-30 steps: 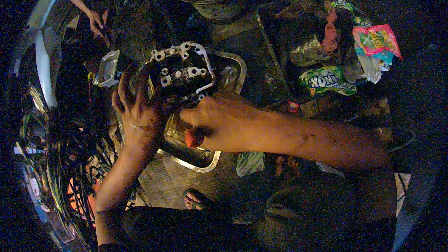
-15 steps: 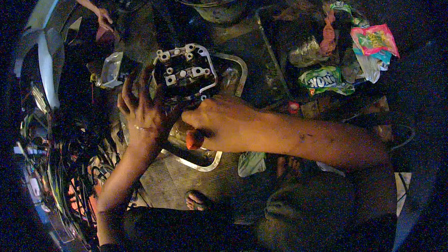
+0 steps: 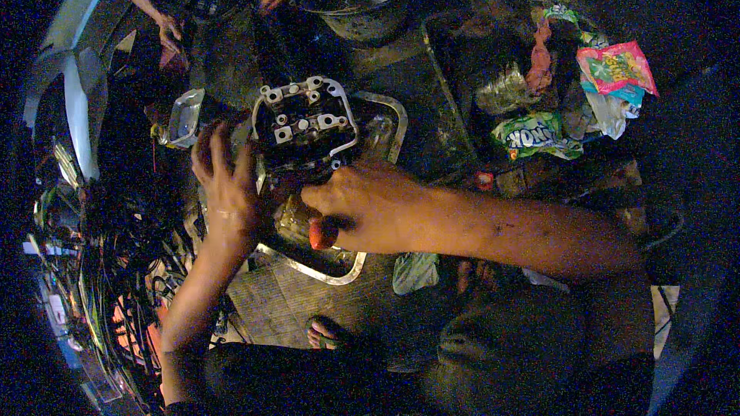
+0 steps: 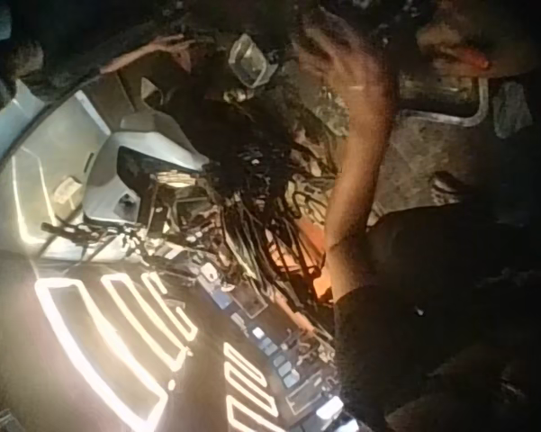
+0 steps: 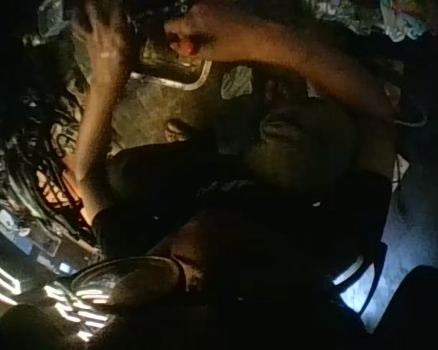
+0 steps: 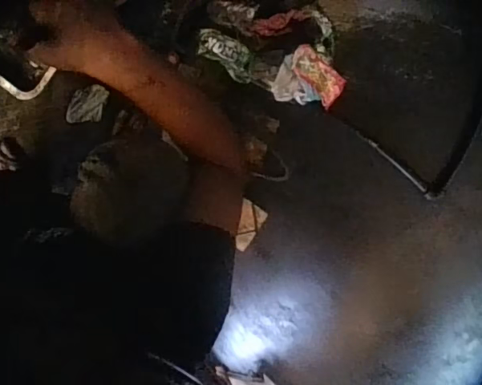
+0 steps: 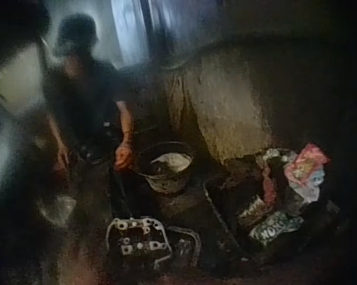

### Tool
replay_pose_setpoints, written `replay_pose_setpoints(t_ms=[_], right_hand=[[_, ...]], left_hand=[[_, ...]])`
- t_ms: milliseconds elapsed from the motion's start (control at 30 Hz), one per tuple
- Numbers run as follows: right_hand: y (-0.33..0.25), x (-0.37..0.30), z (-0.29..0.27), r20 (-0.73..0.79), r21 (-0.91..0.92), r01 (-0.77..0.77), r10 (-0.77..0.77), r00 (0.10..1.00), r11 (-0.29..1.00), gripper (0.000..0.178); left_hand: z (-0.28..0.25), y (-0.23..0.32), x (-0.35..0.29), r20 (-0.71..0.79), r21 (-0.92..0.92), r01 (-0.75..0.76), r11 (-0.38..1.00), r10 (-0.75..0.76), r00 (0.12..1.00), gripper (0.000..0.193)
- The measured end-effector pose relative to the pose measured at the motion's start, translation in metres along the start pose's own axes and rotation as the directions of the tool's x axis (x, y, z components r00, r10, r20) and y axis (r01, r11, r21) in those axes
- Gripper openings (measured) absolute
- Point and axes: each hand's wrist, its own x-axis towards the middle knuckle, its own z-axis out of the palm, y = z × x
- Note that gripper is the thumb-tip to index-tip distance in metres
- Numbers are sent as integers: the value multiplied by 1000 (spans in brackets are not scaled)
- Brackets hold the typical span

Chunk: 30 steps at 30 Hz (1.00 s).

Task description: The person cleans an engine component by scrubbing it with a brush, wiping it with a cloth, and scraping the internal surfaces with a metal tool.

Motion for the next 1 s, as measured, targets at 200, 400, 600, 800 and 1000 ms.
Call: replay_pose_setpoints(t_ms=[200,400,600,800,1000], right_hand=[[-1,1,-7,65,-9,-73,73,995,997,21],[0,5,-5,104,31,-87,83,991,996,20],[-9,7,-15,147,-8,-221,220,964,975,31],[-7,9,-35,109,-9,-322,321,941,947,27],[-2,11,-33,107,-36,-302,305,946,952,29]], left_hand=[[-32,-25,13,311,-818,468,336,-426,850,13],[-30,-30,-2,626,-776,607,-171,-328,707,28],[-38,-28,-9,649,-692,485,-535,-166,742,29],[-46,-22,-11,708,-704,707,64,-2,706,32],[-5,16,-57,418,-407,-84,910,267,869,41]])
